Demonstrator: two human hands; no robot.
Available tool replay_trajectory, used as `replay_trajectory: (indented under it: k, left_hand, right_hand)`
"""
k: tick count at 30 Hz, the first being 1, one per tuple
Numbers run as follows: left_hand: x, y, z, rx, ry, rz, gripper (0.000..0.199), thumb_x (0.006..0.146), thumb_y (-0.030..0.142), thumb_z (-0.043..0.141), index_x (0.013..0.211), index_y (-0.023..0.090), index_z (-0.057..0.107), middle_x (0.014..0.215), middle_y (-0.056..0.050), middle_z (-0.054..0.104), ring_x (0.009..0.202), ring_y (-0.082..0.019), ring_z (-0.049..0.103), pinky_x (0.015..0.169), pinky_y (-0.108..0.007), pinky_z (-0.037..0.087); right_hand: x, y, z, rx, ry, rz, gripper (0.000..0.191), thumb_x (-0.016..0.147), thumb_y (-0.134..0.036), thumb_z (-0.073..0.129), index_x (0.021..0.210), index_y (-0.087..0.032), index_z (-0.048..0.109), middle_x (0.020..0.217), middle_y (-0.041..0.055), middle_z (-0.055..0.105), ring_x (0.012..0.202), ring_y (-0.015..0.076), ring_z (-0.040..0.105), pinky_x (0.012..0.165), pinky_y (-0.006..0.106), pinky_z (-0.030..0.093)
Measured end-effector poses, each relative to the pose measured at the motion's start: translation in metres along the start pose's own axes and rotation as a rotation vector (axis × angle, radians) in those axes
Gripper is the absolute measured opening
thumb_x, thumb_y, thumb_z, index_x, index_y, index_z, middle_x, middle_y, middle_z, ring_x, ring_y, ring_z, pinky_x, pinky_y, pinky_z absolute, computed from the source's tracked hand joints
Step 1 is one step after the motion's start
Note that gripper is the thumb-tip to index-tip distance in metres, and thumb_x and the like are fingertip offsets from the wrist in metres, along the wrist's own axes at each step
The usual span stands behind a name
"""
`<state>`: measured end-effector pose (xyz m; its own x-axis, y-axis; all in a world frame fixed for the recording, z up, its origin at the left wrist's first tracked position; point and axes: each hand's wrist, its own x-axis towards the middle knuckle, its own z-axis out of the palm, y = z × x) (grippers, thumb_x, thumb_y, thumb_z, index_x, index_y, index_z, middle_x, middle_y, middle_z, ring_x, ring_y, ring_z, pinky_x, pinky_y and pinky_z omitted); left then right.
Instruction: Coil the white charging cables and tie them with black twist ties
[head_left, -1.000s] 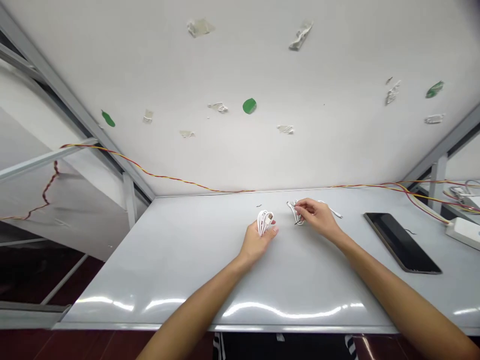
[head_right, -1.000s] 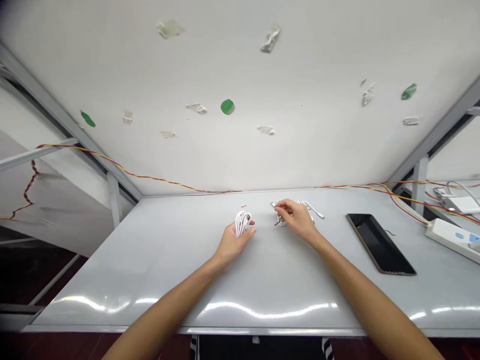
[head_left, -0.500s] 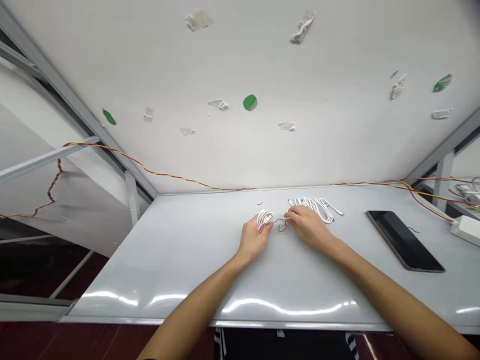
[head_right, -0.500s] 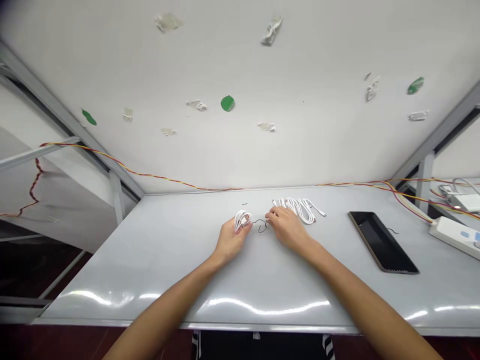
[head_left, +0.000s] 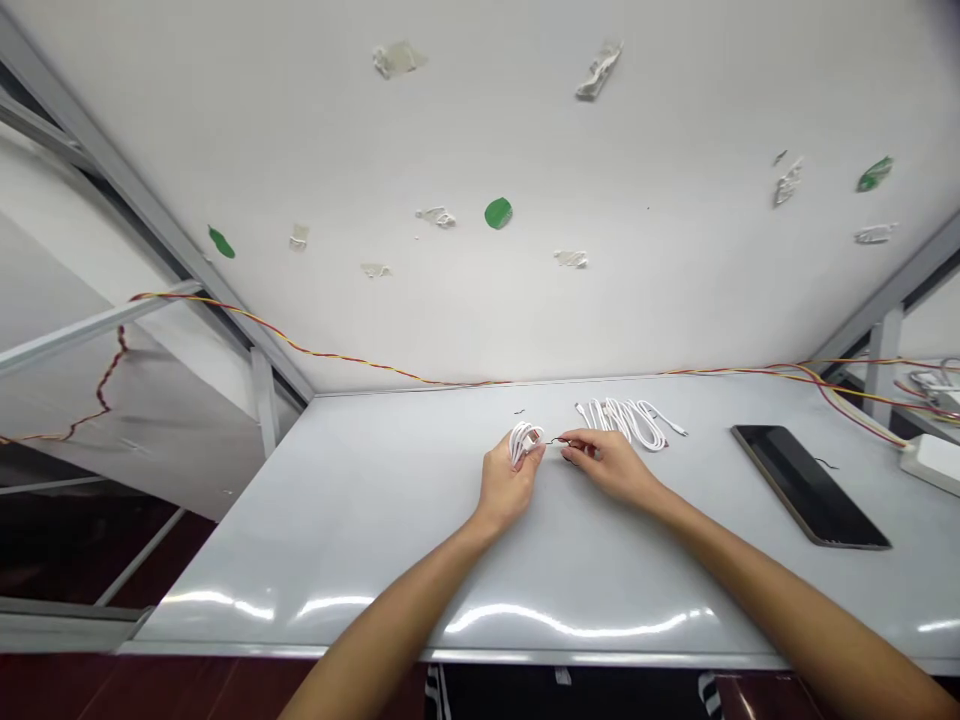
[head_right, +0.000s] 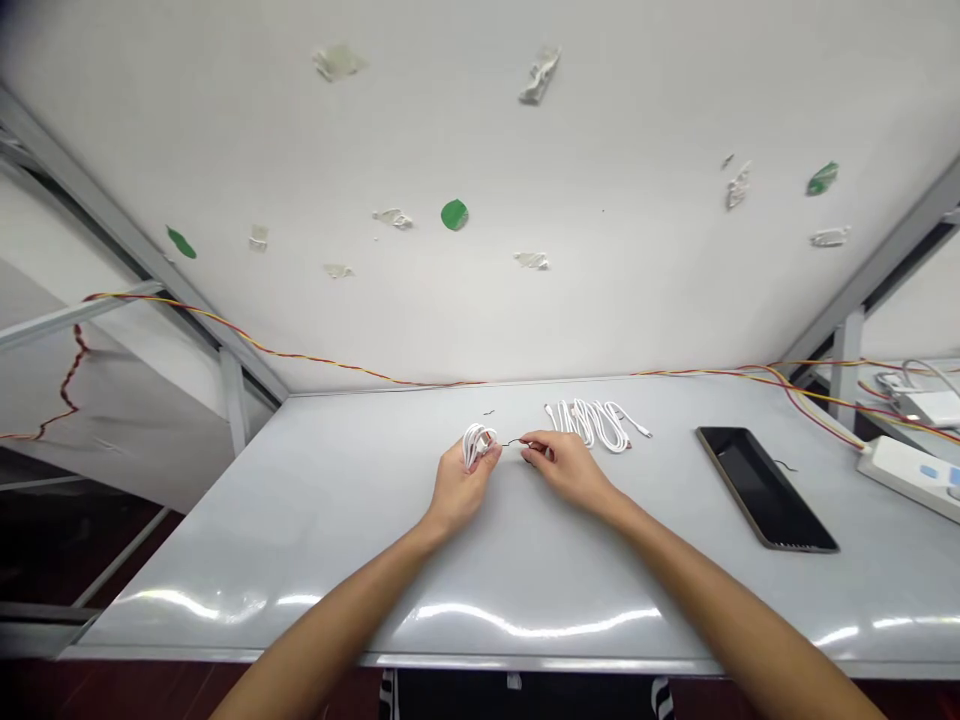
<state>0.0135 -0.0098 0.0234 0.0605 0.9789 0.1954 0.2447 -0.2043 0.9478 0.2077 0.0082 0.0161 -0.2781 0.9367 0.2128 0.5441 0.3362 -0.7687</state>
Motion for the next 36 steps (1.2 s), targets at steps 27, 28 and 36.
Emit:
replay_trajectory:
  k: [27,28,36]
  left_hand:
    - [-0.012,0.026,0.000,-0.266,-0.552,-0.410,0.054,0.075,0.024,0.071,0.125,0.020,0.050,0.073,0.004,0.054,0.051,-0.007,0.040,0.050,-0.021,0.033]
    - [-0.014,0.028,0.000,-0.279,-0.621,-0.457,0.054,0.076,0.025,0.070,0.125,0.020,0.049,0.066,0.007,0.049,0.046,-0.005,0.033,0.045,-0.020,0.027]
    - [-0.022,0.029,0.002,-0.403,-0.835,-0.647,0.061,0.072,0.020,0.073,0.124,0.023,0.042,0.058,0.013,0.031,0.045,-0.005,0.025,0.046,-0.019,0.017]
  right_hand:
    - [-0.014,-0.024,0.003,0.226,0.353,-0.315,0.021,0.098,-0.030,0.047,0.089,-0.021,0.064,0.103,0.0088,0.063,0.091,0.0198,0.062,0.078,0.035,0.050]
    - [-0.017,-0.026,0.006,0.139,0.327,-0.394,0.019,0.098,-0.026,0.046,0.089,-0.021,0.063,0.102,0.0089,0.064,0.091,0.0198,0.061,0.079,0.034,0.050]
    - [-0.023,-0.018,0.026,-0.108,0.269,-0.576,0.019,0.094,-0.012,0.042,0.087,-0.020,0.057,0.058,-0.0041,0.055,0.045,0.0091,0.046,0.047,0.022,0.035]
